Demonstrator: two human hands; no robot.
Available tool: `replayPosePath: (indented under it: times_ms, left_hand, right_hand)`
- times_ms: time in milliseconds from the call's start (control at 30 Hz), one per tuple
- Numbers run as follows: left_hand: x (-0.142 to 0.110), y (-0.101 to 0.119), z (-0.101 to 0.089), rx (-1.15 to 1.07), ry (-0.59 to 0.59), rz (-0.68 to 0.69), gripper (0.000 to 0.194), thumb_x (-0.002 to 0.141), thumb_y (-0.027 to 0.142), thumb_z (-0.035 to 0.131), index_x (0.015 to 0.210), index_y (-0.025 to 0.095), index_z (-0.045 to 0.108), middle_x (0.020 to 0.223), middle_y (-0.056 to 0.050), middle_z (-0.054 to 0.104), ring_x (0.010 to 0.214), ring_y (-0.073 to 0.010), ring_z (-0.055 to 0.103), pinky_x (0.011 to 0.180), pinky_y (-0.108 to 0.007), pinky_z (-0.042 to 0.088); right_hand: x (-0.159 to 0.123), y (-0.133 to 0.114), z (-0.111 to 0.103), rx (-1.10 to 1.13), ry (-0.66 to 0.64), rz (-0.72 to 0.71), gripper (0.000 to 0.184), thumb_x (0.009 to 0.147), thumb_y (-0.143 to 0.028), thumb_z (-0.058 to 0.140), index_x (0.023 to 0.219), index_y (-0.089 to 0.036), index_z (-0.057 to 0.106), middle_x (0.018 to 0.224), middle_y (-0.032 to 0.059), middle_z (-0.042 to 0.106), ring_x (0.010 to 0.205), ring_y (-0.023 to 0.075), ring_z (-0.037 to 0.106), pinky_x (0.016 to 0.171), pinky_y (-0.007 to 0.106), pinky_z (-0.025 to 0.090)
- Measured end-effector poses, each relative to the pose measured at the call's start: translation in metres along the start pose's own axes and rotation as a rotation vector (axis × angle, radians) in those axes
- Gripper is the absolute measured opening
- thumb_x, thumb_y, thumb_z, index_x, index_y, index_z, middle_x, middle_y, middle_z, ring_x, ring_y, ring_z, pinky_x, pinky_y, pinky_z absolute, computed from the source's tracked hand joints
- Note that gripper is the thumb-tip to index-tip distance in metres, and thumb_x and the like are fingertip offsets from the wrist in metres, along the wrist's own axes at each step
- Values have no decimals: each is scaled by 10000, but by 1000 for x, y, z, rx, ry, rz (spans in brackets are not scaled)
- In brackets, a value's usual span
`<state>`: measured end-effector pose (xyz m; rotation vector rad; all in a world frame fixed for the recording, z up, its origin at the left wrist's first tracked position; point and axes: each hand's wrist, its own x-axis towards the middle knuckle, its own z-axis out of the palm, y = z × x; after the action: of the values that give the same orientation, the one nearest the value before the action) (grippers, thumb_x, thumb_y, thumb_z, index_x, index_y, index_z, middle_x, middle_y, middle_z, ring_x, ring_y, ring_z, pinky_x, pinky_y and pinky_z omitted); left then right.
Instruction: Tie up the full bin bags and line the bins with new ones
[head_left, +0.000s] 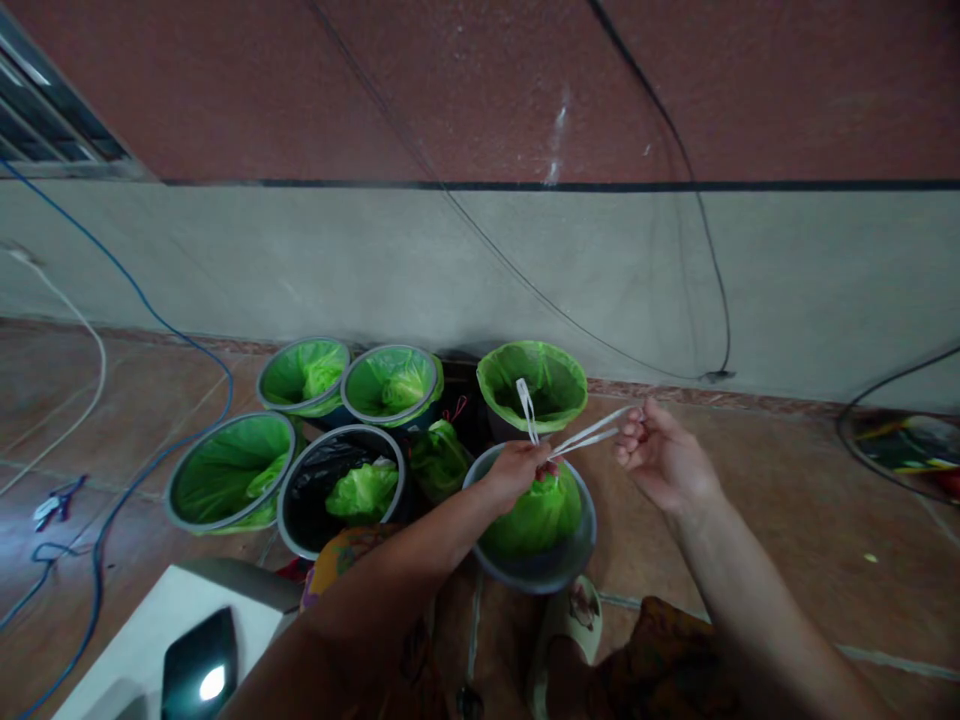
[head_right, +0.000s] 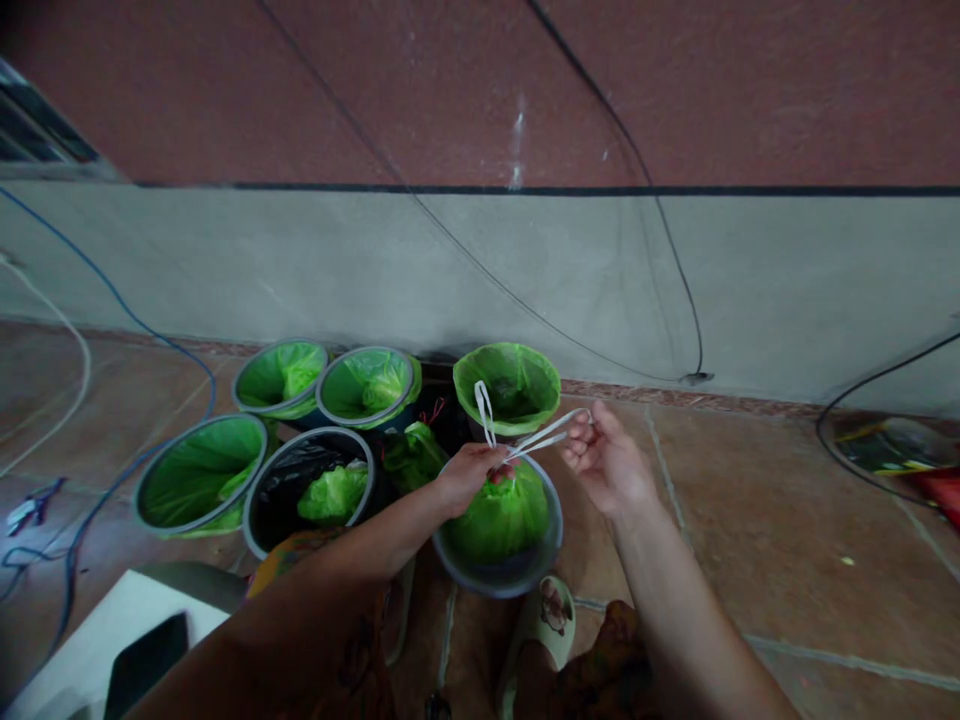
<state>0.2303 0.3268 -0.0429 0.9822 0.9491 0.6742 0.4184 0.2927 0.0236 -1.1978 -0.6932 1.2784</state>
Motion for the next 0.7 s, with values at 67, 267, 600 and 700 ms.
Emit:
replayPosePath:
  times_ms: [67,267,600,700]
  left_hand:
    - [4,1,-5,-13,37,11,257,774,352,696,719,102,723,651,-65,674,549,-88,505,538,-234,369]
    - [4,6,-12,261,-36,93,131,682,182,730,798,127,759,724,-40,711,617,-112,562,628,-251,441]
    - [0,8,-10,627,-258,178,125,767,178,647,821,158,759,687,2,692,638,-124,608,704,-250,501]
    - [8,3,-14,510,-222,152,152,723,83,599,762,139,735,649,7,663,583,-107,573,639,-235,494]
  right_hand:
    - [-14,-7,7,-33,-109,33,438,726,-628,717,636,-216,598,567,-3,552,484,108,485,446,243,450]
    - [-28,2,7,-627,-562,134,391,817,-577,638,815,-199,737,650,46,671,501,143,550,492,276,433]
    - [-2,41,16,-1087,-140,-165,341,908,-438,447,913,-217,707,817,49,737,703,191,657,654,291,474]
    - [-6,60,27,-969,-258,-154,301,894,-454,487,942,-228,680,835,45,737,736,196,668,666,292,494]
